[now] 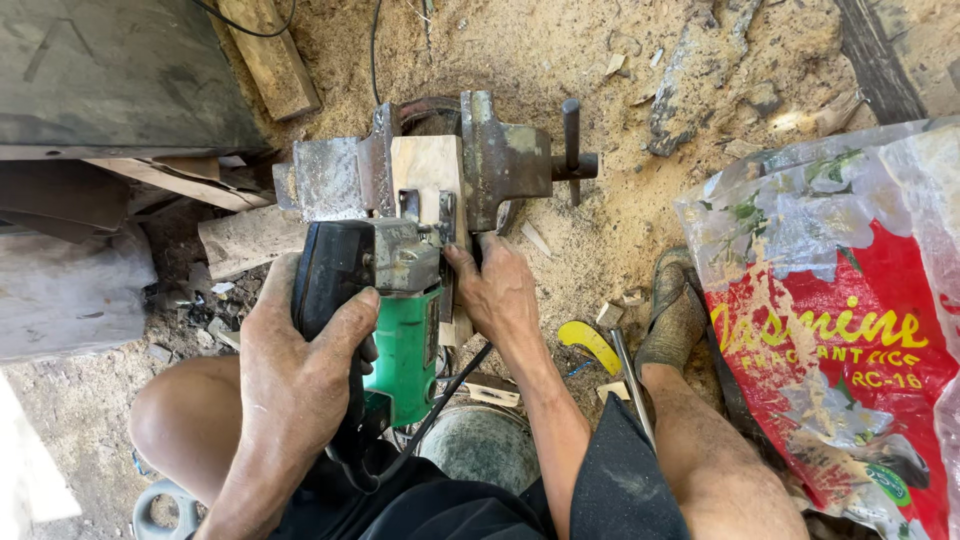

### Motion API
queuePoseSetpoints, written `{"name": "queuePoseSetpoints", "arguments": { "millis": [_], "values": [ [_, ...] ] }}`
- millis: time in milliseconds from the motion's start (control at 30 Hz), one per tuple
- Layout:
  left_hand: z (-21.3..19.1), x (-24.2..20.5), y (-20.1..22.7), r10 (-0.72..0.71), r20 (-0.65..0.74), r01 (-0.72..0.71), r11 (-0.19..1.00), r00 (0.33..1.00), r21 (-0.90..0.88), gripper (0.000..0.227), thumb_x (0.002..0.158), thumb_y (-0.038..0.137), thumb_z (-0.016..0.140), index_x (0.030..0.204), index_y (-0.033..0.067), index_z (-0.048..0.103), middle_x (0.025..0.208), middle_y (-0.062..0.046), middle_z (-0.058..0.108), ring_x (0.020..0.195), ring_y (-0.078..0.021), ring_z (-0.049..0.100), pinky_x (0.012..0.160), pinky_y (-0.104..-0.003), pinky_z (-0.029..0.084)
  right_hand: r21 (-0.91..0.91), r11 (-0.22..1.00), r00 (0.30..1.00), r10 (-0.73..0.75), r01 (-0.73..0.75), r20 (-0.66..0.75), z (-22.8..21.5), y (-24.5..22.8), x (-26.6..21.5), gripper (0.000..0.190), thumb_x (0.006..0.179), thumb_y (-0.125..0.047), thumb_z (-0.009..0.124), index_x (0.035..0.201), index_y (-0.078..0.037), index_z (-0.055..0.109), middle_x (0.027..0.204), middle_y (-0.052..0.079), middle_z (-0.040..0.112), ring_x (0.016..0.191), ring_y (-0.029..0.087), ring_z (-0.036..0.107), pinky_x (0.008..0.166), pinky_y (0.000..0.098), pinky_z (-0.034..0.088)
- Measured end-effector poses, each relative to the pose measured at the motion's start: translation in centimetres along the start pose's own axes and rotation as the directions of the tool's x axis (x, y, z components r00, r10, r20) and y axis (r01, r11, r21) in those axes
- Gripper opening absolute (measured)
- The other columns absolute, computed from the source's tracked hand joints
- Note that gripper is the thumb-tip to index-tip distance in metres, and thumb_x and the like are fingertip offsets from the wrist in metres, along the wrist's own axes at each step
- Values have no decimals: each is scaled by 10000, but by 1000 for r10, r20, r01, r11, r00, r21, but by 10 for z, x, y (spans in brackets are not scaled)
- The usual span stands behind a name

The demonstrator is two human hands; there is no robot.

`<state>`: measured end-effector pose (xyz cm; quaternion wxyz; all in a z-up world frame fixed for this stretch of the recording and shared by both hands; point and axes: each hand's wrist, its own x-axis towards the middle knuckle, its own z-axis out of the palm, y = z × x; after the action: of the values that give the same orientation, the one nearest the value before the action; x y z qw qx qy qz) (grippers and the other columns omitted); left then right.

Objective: The person uses a jigsaw to cut a piece of wood clamped in a vise, then removes the cut piece and inspects it. The person continues cutting additional pieces of wood using the same method.

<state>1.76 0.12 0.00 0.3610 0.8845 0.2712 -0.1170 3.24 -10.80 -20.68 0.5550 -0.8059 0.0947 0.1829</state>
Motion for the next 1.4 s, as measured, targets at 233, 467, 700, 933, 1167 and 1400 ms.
{"name": "queuePoseSetpoints", "arguments": {
  "millis": [233, 467, 700, 933, 1167, 1400],
  "values": [
    [0, 1, 4, -5, 16, 7, 997, 1000, -74, 295, 850, 201, 714, 1054, 4, 633, 666, -59, 651, 527, -123, 614, 462, -280, 502, -21, 1000, 1000, 14, -14, -8, 0, -2, 1, 431, 953, -395, 649, 982, 34, 677, 900, 265, 694, 845, 409, 676, 786, 526, 514],
    [-1, 2, 4, -3, 15, 4, 997, 1000, -78, 273, 851, 185, 712, 1042, 4, 639, 669, -60, 654, 522, -119, 607, 456, -285, 494, -14, 1000, 999, -4, 3, -54, 3, -1, 1, 434, 939, -398, 662, 951, 36, 686, 882, 273, 699, 836, 432, 674, 760, 538, 513],
    [0, 3, 3, 25, 6, -24, 996, 1000, -83, 283, 858, 187, 721, 1050, -8, 648, 685, -63, 655, 546, -111, 595, 476, -281, 489, -58, 998, 996, -28, 23, -88, 4, -1, 3, 456, 950, -412, 665, 913, 42, 684, 854, 275, 695, 810, 434, 665, 738, 542, 506],
    [0, 4, 4, 62, -5, -63, 996, 998, -70, 327, 863, 192, 717, 1106, -13, 640, 735, -54, 674, 589, -99, 606, 496, -269, 505, -17, 997, 997, 76, -76, -10, 9, 3, 6, 481, 960, -470, 613, 911, 3, 692, 794, 184, 696, 724, 314, 674, 681, 486, 548],
    [0, 5, 6, 39, 7, -38, 996, 999, -83, 330, 864, 183, 709, 1128, -3, 641, 725, -63, 676, 582, -107, 611, 504, -274, 506, -29, 994, 994, 108, -109, -18, 9, 0, 6, 510, 959, -483, 616, 905, 22, 673, 803, 211, 688, 734, 332, 664, 707, 508, 531],
    [1, 7, 6, 54, 5, -53, 992, 999, -116, 303, 866, 170, 710, 1104, -7, 650, 749, -52, 670, 598, -100, 608, 517, -266, 505, -19, 996, 994, 80, -82, -74, 7, -4, 4, 503, 954, -466, 618, 922, 32, 687, 833, 234, 698, 753, 364, 676, 721, 523, 517]
  ]
}}
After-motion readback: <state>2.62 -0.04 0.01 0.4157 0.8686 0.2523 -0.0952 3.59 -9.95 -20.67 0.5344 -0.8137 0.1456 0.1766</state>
